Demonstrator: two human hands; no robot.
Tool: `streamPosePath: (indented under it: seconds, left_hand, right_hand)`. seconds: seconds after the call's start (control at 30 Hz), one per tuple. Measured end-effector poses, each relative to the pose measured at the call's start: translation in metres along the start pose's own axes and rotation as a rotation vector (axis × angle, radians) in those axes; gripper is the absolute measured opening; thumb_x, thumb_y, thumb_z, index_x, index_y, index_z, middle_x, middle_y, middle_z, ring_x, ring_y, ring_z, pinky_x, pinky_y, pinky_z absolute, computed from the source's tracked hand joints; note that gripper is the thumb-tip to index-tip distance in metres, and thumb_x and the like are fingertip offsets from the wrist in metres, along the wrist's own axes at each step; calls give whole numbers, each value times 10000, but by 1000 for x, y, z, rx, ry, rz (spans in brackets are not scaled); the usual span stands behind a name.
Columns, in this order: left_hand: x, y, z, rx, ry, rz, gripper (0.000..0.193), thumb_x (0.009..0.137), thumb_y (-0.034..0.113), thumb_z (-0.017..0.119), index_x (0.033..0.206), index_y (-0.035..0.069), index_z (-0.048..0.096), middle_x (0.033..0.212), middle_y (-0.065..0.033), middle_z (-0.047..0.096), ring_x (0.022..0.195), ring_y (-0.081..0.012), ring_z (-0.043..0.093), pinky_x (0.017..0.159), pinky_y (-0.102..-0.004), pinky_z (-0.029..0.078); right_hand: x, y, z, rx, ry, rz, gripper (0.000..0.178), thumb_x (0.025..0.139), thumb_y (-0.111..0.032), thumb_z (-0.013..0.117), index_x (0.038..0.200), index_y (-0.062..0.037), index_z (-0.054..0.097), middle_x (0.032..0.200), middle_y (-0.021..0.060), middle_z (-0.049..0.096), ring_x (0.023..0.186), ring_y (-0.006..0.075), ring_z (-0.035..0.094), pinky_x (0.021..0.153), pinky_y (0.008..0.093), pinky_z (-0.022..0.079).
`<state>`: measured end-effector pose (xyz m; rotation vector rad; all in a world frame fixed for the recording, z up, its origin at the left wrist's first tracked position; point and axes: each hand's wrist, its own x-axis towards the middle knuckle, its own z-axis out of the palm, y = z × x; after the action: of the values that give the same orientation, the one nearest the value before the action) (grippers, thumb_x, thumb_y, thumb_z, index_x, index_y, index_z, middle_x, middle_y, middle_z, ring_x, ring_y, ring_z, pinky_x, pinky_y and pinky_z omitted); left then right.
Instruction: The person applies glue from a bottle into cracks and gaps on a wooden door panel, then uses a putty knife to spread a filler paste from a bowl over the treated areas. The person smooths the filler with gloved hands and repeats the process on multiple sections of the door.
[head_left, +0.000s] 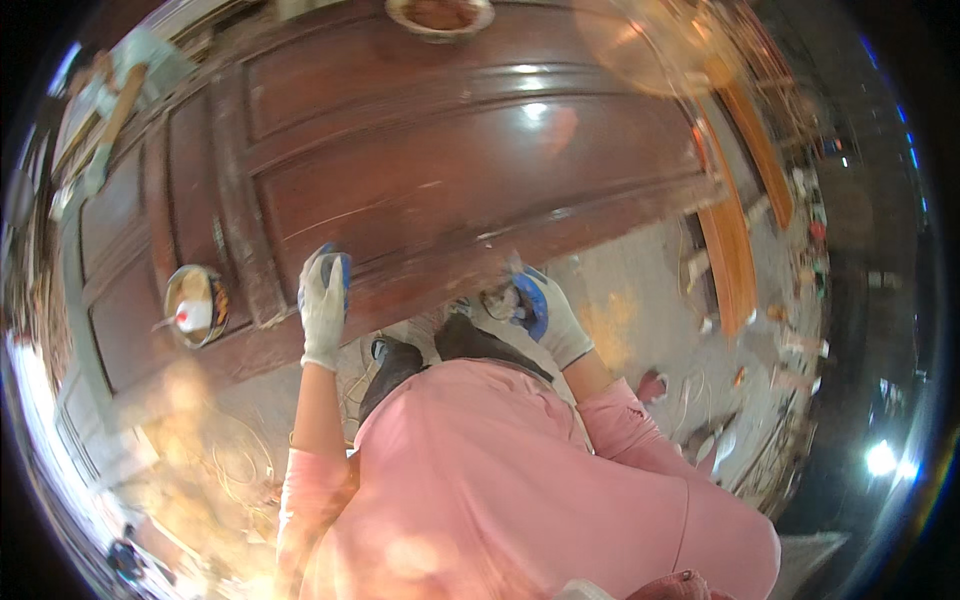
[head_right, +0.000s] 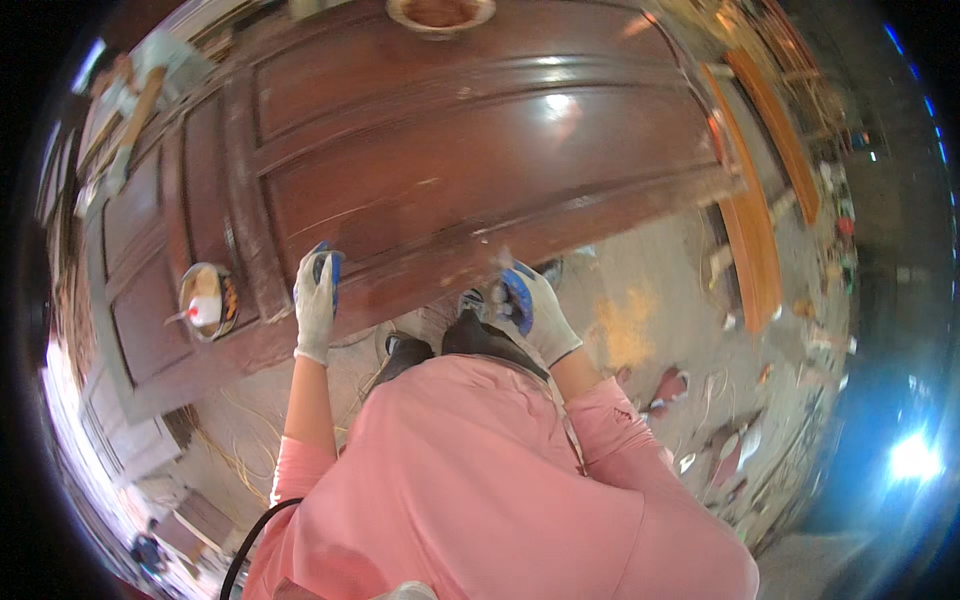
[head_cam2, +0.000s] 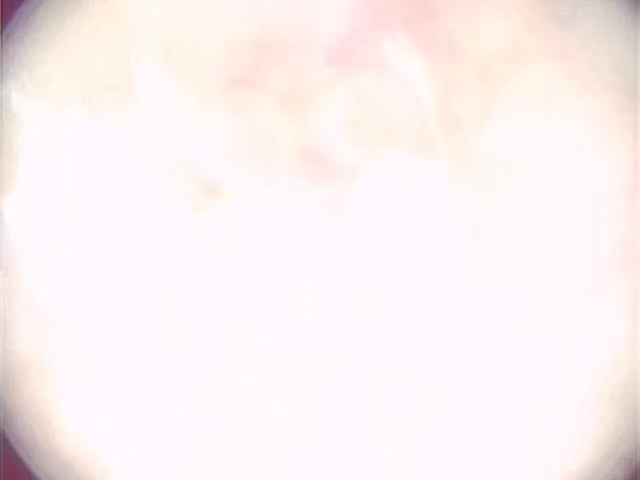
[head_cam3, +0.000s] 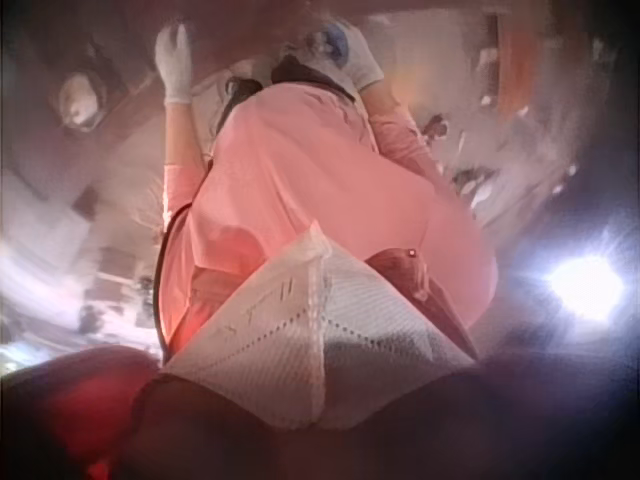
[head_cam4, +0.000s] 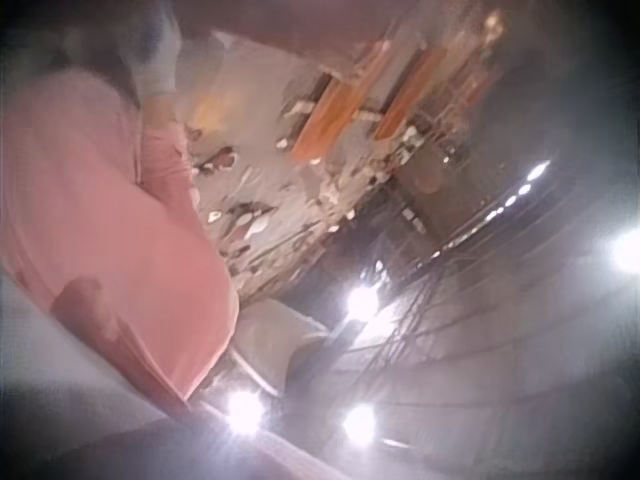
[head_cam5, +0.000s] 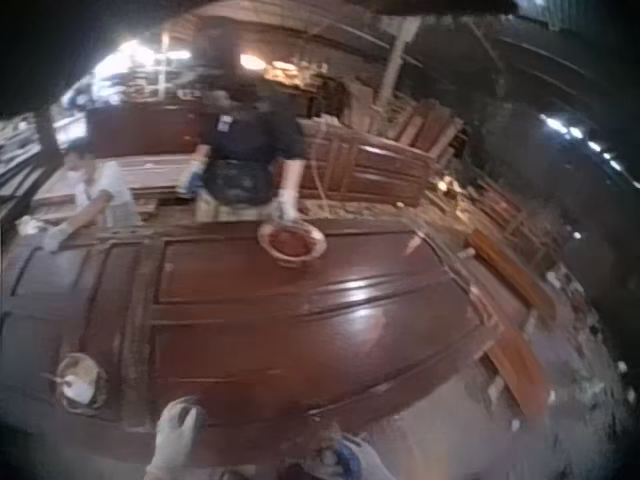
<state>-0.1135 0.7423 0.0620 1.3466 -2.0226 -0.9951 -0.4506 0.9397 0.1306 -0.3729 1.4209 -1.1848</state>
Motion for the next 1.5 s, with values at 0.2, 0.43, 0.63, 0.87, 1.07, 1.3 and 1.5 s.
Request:
streamPosePath:
  seconds: [0.2, 0.43, 0.63, 0.87, 1.07, 1.3, 1.5]
  left_hand:
    - [2, 14, 76, 591, -329, -236, 845, 996, 561, 625, 1688, 230, 271, 1777, -192, 95, 1605, -528, 39, 1259, -686, 95]
    - [13, 18, 76, 671, -469, -324, 1042, 959, 610, 651, 1731, 279, 34, 1786, -189, -93, 1600, -548, -94, 1239, -731, 12]
    - [16, 21, 75, 669, -512, -365, 1061, 949, 614, 662, 1730, 286, 23, 1787, -177, -110, 1598, -548, -98, 1239, -730, 22]
    - [17, 13, 77, 709, -519, -356, 1045, 967, 601, 651, 1728, 288, 8, 1785, -172, -119, 1598, -550, -94, 1229, -744, 57]
    - [15, 4, 76, 738, -504, -320, 1040, 975, 595, 642, 1728, 278, -2, 1784, -179, -117, 1599, -546, -100, 1227, -747, 61]
    - [14, -9, 76, 798, -461, -300, 1028, 982, 606, 629, 1729, 282, 2, 1784, -190, -95, 1600, -552, -58, 1231, -739, 77]
    - [14, -13, 74, 839, -456, -291, 1010, 989, 615, 612, 1730, 275, 17, 1785, -195, -76, 1599, -555, -36, 1233, -733, 105]
  right_hand:
    - [27, 80, -124, 514, 522, 307, 87, 1039, -164, 583, 1061, -88, 619, 930, 107, 665, 574, 130, 473, 509, 309, 404]
    - [65, 37, -98, 670, 420, 333, 131, 1012, -202, 633, 1059, -80, 645, 822, 68, 620, 547, 128, 448, 514, 298, 413]
    - [3, 26, -119, 324, 692, 246, 309, 1040, -357, 641, 1254, -138, 691, 748, -35, 522, 535, 83, 401, 496, 256, 351]
    - [19, 63, -149, 269, 712, -7, 301, 1094, -408, 558, 1142, -149, 703, 734, -89, 461, 598, 53, 440, 522, 245, 360]
    - [33, 62, -161, 414, 505, -96, 254, 1059, -368, 663, 1098, -118, 687, 785, -43, 561, 668, 69, 510, 564, 239, 389]
    - [69, 64, -186, 210, 580, -61, 244, 1032, -345, 718, 959, -113, 715, 750, -64, 568, 597, 43, 467, 521, 230, 344]
    - [90, 65, -187, -52, 718, -248, 287, 1035, -331, 712, 920, -69, 692, 732, -62, 538, 596, 66, 425, 518, 293, 334]
